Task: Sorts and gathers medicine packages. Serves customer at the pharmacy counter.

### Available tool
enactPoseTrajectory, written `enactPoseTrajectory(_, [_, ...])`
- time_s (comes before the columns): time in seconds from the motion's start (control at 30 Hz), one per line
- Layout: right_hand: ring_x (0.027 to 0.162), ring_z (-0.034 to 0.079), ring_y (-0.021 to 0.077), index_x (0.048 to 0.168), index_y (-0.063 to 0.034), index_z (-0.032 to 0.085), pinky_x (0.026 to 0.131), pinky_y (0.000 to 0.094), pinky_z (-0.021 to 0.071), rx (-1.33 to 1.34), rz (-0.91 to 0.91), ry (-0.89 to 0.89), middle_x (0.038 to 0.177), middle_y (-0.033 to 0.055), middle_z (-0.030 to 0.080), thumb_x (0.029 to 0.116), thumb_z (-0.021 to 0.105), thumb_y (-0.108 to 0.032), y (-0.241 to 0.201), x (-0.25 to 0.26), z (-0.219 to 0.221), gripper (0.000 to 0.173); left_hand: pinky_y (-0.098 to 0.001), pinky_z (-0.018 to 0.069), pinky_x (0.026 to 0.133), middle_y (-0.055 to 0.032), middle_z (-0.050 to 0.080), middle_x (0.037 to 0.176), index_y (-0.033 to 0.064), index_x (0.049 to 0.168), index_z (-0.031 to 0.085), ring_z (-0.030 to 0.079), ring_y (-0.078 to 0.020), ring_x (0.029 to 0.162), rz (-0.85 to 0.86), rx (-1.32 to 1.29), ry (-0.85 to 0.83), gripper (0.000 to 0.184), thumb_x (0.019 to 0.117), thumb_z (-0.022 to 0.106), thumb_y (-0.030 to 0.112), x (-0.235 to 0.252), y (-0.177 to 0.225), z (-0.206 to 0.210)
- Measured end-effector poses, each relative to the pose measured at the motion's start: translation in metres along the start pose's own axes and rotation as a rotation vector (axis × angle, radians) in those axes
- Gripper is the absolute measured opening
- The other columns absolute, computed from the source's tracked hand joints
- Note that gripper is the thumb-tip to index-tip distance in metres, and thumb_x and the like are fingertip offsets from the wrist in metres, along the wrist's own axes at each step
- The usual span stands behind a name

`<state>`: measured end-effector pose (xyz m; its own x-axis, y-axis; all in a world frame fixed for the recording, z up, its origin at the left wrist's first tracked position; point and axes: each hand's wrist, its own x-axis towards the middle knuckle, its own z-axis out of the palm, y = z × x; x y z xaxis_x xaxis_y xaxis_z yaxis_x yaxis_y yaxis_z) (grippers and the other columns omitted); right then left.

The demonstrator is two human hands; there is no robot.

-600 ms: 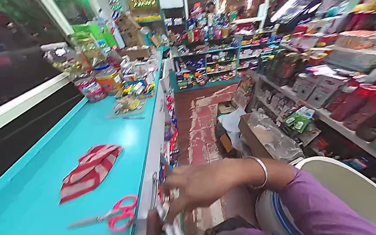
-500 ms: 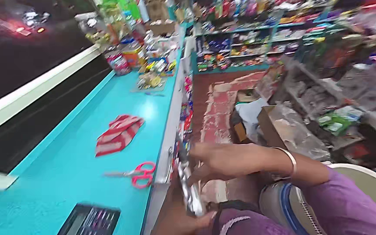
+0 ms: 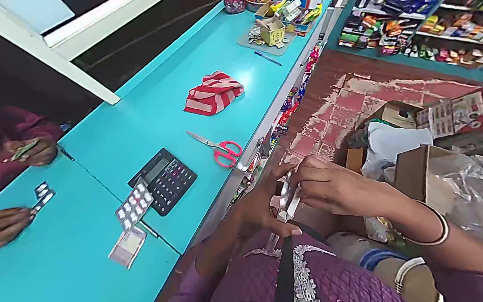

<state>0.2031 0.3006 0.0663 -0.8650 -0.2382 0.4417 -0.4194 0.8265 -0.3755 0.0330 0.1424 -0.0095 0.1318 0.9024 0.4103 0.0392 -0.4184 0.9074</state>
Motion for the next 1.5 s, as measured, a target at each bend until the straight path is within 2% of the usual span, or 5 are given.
enactPoseTrajectory(0.3, [0.085,0.056,0.021,0.116,-0.0138,0.072,0.079,0.0373,0.0392,-0.004,-0.07,-0.146,0.088,0.0019,0.065,0.0983,0.058,-0.021,-0.005,0.044,0.019,0.023,-0.0206,0.0492,0.104,0.0093,0.05,0.145,0.0151,0.15,0.035,0.054,0.0041,0.125,-0.008,0.041,0.217,0.091,0.0803,0.081,0.052,-0.05,0.021,-0.011])
enactPoseTrajectory(0.6, [0.088,0.059,0.0244,0.104,-0.0129,0.066,0.079,0.0442,0.0408,0.019,-0.129,-0.256,0.092,0.0037,0.064,0.0939,0.066,-0.025,-0.016,0.096,0.044,0.016,-0.0228,0.0525,0.1,0.0038,0.056,0.136,0.0076,0.144,0.03,0.058,0.0012,0.119,-0.024,0.042,0.308,0.096,0.0758,0.086,0.047,-0.095,0.036,-0.012])
enactPoseTrajectory(1.17, [0.113,0.068,0.0086,0.132,-0.0035,0.066,0.096,0.0259,0.0587,0.772,0.29,0.261,0.125,0.0038,0.071,0.0998,0.065,-0.024,-0.059,0.106,0.135,0.039,-0.0254,0.0502,0.1,-0.0265,0.059,0.127,-0.0144,0.143,0.04,0.062,-0.0164,0.115,-0.126,0.693,0.829,0.113,0.0646,0.092,0.048,-0.143,0.078,-0.005])
enactPoseTrajectory(1.27, [0.102,0.071,0.0043,0.117,-0.0116,0.077,0.085,0.0198,0.0605,0.918,0.332,0.286,0.118,-0.0029,0.075,0.0986,0.066,-0.018,-0.078,0.118,0.145,0.022,-0.0211,0.0492,0.099,-0.0225,0.06,0.118,-0.0138,0.133,0.048,0.061,-0.0132,0.11,-0.093,0.744,0.967,0.104,0.0614,0.093,0.047,-0.147,0.086,0.001])
enactPoseTrajectory(1.5, [0.117,0.067,0.0076,0.128,-0.0199,0.072,0.093,0.0227,0.0597,0.938,0.06,0.23,0.132,-0.0051,0.069,0.096,0.072,-0.026,-0.115,0.149,0.13,0.033,-0.0306,0.034,0.117,-0.0146,0.054,0.141,0.0047,0.143,0.04,0.048,-0.0182,0.137,0.092,1.126,1.005,0.08,0.0881,0.075,0.051,-0.167,0.129,0.006])
